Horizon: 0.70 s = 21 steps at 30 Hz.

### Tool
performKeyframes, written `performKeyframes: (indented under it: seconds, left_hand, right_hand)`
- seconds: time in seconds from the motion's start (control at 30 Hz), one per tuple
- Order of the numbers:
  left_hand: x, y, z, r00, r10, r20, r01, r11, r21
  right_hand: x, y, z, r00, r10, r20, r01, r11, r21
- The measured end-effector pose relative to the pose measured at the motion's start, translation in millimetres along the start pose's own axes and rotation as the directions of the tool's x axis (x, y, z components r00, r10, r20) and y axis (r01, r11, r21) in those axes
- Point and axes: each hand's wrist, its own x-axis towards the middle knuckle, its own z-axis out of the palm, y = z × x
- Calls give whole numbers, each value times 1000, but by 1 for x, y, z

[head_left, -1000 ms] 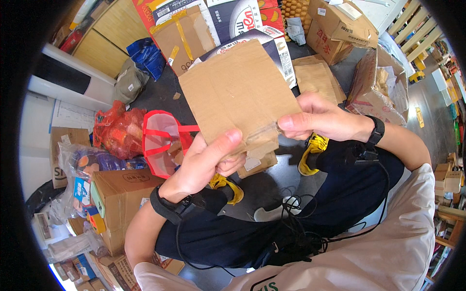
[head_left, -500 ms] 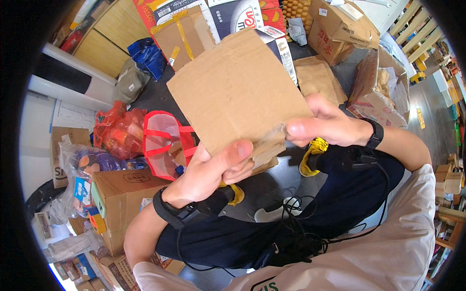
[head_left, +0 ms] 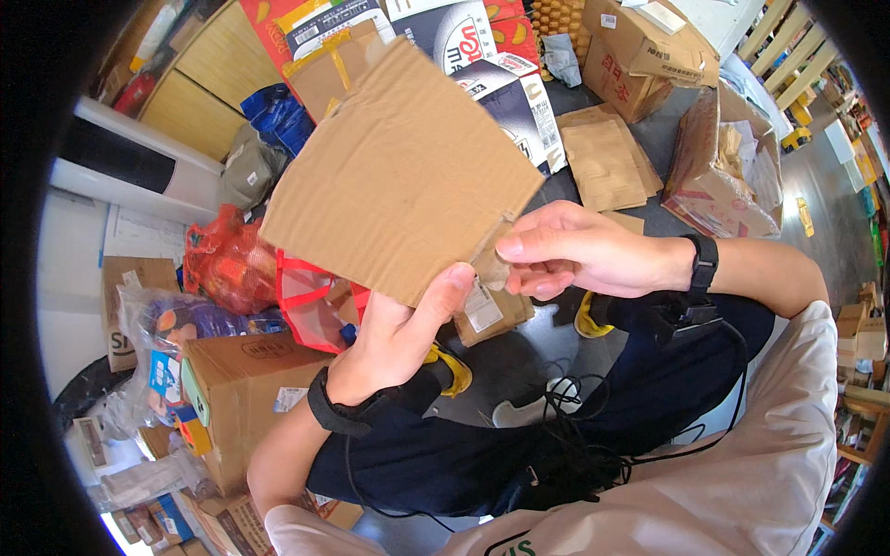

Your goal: The person sits on the floor, peels tape from a cardboard sheet, and then assembles a small cardboard box by folding its flaps.

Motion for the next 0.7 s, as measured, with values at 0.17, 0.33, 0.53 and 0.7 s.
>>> performKeyframes:
  seconds: [0.17, 0.33, 0.53, 0.7]
  left_hand:
    - [1, -3, 0, 992, -33, 125, 71, 949, -308]
    - [-2, -4, 8, 978, -11, 208, 94, 915, -393]
    - [-1, 9, 16, 968, -22, 250, 107, 937, -334]
    - [2, 10, 15, 983, -72, 168, 127, 930, -345]
  right_hand:
    - [-2, -9, 20, 995, -84, -45, 72, 972, -223]
    - [0, -4, 10, 987, -154, -35, 133, 930, -343]
    - [4, -2, 16, 975, -195, -106, 150, 931, -333]
    - [3, -6, 21, 957, -272, -99, 239, 934, -264]
